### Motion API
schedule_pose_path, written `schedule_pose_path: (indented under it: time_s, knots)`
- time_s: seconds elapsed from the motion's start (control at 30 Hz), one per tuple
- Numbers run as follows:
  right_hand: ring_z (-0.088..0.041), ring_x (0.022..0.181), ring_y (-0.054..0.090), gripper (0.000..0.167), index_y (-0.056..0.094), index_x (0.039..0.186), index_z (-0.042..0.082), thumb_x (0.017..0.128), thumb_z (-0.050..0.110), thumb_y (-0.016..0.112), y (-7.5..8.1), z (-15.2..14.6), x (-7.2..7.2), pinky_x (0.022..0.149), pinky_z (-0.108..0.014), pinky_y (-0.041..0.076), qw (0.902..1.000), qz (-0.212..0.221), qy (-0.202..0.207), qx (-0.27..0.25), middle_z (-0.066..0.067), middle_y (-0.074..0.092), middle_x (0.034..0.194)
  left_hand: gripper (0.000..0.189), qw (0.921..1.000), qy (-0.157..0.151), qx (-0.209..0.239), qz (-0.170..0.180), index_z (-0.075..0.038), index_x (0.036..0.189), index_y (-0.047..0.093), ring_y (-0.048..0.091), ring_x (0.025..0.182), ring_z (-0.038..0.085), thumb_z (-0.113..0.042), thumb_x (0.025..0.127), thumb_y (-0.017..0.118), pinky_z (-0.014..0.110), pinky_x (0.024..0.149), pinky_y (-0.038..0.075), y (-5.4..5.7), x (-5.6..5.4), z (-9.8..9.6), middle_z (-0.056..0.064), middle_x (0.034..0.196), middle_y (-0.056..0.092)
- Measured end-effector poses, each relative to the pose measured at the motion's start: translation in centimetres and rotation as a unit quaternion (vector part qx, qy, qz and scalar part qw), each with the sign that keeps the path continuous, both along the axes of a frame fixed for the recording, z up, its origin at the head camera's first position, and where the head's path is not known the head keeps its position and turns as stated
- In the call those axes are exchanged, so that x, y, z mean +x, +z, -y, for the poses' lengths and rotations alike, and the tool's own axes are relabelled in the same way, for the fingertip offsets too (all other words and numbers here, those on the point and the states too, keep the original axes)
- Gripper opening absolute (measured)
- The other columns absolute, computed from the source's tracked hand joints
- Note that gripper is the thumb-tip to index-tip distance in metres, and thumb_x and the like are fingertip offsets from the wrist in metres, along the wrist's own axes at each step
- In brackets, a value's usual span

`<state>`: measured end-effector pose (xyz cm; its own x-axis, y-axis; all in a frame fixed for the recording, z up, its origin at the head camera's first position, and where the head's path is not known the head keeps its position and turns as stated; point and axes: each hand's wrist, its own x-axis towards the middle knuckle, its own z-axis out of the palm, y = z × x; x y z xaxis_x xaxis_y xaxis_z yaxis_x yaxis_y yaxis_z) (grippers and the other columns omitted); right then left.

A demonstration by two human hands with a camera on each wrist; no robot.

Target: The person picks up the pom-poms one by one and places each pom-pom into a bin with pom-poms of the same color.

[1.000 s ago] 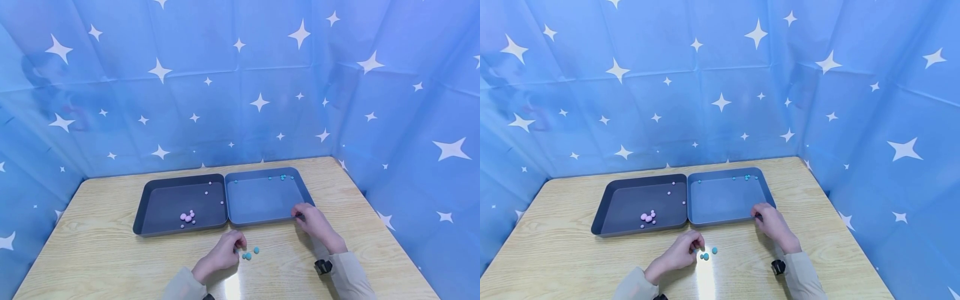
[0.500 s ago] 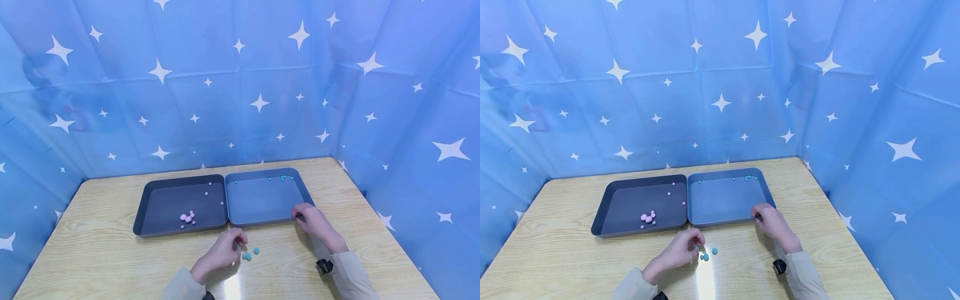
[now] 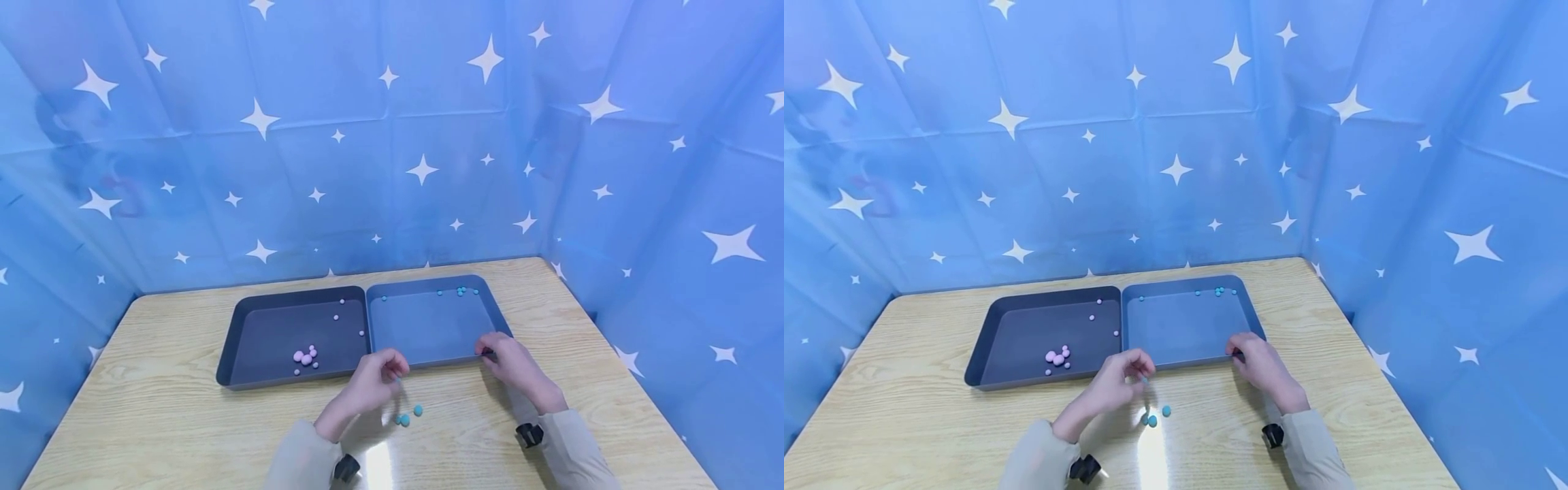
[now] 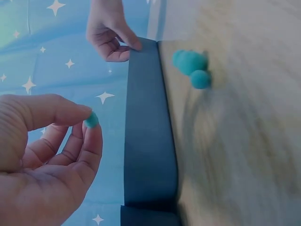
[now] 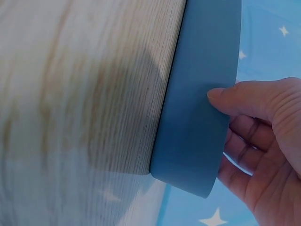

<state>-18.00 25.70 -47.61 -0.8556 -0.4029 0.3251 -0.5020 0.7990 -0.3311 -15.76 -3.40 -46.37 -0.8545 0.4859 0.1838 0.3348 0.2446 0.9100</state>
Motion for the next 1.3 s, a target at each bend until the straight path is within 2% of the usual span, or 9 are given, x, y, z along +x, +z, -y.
schedule_pose_path:
  time_s: [0.13, 0.3, 0.4, 0.67, 0.83, 0.9, 1.07, 1.13, 1.3]
  knots:
    - [-0.019, 0.079, 0.059, 0.024, 0.062, 0.078, 0.009, 0.069, -0.012, 0.072, 0.0, 0.0, 0.1, 0.068, -0.035, 0.051, 1.0000, 0.005, -0.001, 0.001, 0.001, 0.062, 0.079, 0.027, 0.9998, 0.013, 0.010, 0.007, 0.006, 0.090, 0.060, 0.059, 0.082, 0.029, 0.021, 0.069, 0.051, 0.032, 0.076, 0.053, 0.7, -0.6, -0.2, 0.019, 0.089, 0.060]
    - [-0.019, 0.079, 0.059, 0.024, 0.062, 0.078, 0.009, 0.070, -0.012, 0.071, -0.1, 0.0, 0.2, 0.068, -0.035, 0.052, 1.0000, 0.007, -0.001, 0.002, 0.000, 0.062, 0.079, 0.021, 0.9996, 0.015, 0.020, 0.013, 0.012, 0.089, 0.057, 0.058, 0.083, 0.038, 0.022, 0.071, 0.051, 0.045, 0.077, 0.052, 3.0, -0.4, -0.4, 0.023, 0.087, 0.059]
    - [-0.019, 0.079, 0.059, 0.024, 0.062, 0.077, 0.009, 0.070, -0.012, 0.071, -0.2, -0.1, 0.2, 0.068, -0.035, 0.052, 1.0000, 0.005, -0.002, 0.002, 0.000, 0.062, 0.079, 0.019, 0.9995, 0.011, 0.026, 0.013, 0.013, 0.090, 0.056, 0.057, 0.085, 0.041, 0.021, 0.072, 0.051, 0.045, 0.078, 0.051, 4.1, -0.6, -0.4, 0.026, 0.088, 0.059]
    - [-0.019, 0.078, 0.059, 0.024, 0.062, 0.077, 0.009, 0.069, -0.011, 0.071, -0.1, -0.1, 0.2, 0.068, -0.034, 0.052, 1.0000, 0.002, 0.001, 0.006, 0.001, 0.062, 0.078, 0.022, 0.9987, 0.028, 0.042, 0.001, 0.007, 0.093, 0.058, 0.059, 0.083, 0.032, 0.018, 0.075, 0.054, 0.031, 0.074, 0.051, 2.2, -3.8, -1.3, 0.023, 0.091, 0.060]
    - [-0.018, 0.078, 0.059, 0.024, 0.063, 0.078, 0.009, 0.069, -0.012, 0.071, -0.1, -0.1, 0.2, 0.068, -0.034, 0.052, 1.0000, 0.006, 0.001, 0.002, 0.001, 0.062, 0.078, 0.021, 0.9976, 0.037, 0.059, -0.007, 0.004, 0.093, 0.060, 0.059, 0.080, 0.025, 0.015, 0.076, 0.055, 0.028, 0.072, 0.051, 2.0, -5.4, -1.9, 0.020, 0.091, 0.061]
    - [-0.018, 0.078, 0.059, 0.024, 0.063, 0.078, 0.009, 0.070, -0.012, 0.071, 0.1, -0.1, 0.2, 0.068, -0.034, 0.052, 1.0000, 0.010, 0.002, 0.001, 0.001, 0.062, 0.078, 0.020, 0.9971, 0.042, 0.063, 0.007, 0.005, 0.094, 0.060, 0.059, 0.082, 0.025, 0.015, 0.077, 0.055, 0.030, 0.074, 0.050, 2.2, -5.8, -2.2, 0.022, 0.093, 0.061]
    - [-0.019, 0.079, 0.060, 0.023, 0.063, 0.079, 0.009, 0.071, -0.012, 0.070, 0.3, -0.1, 0.1, 0.069, -0.035, 0.052, 0.9998, 0.019, -0.001, 0.004, 0.000, 0.062, 0.079, 0.018, 0.9951, 0.057, 0.069, 0.042, 0.010, 0.095, 0.058, 0.058, 0.082, 0.028, 0.016, 0.079, 0.054, 0.029, 0.073, 0.049, 4.4, -6.0, -2.6, 0.028, 0.095, 0.059]
    - [-0.020, 0.080, 0.060, 0.023, 0.063, 0.079, 0.009, 0.071, -0.011, 0.070, 0.2, -0.1, 0.0, 0.070, -0.035, 0.052, 0.9997, 0.023, -0.003, 0.005, 0.000, 0.063, 0.080, 0.018, 0.9935, 0.067, 0.074, 0.055, 0.011, 0.095, 0.058, 0.058, 0.083, 0.030, 0.016, 0.079, 0.054, 0.027, 0.071, 0.049, 4.7, -6.4, -2.9, 0.029, 0.094, 0.059]
    - [-0.020, 0.079, 0.059, 0.022, 0.063, 0.079, 0.008, 0.071, -0.011, 0.070, 0.2, -0.2, -0.1, 0.070, -0.035, 0.052, 0.9997, 0.023, -0.004, 0.006, 0.000, 0.062, 0.080, 0.019, 0.9846, 0.097, 0.103, 0.103, 0.010, 0.098, 0.059, 0.059, 0.089, 0.031, 0.015, 0.080, 0.056, 0.030, 0.074, 0.051, 2.9, -8.9, -3.5, 0.025, 0.096, 0.060]
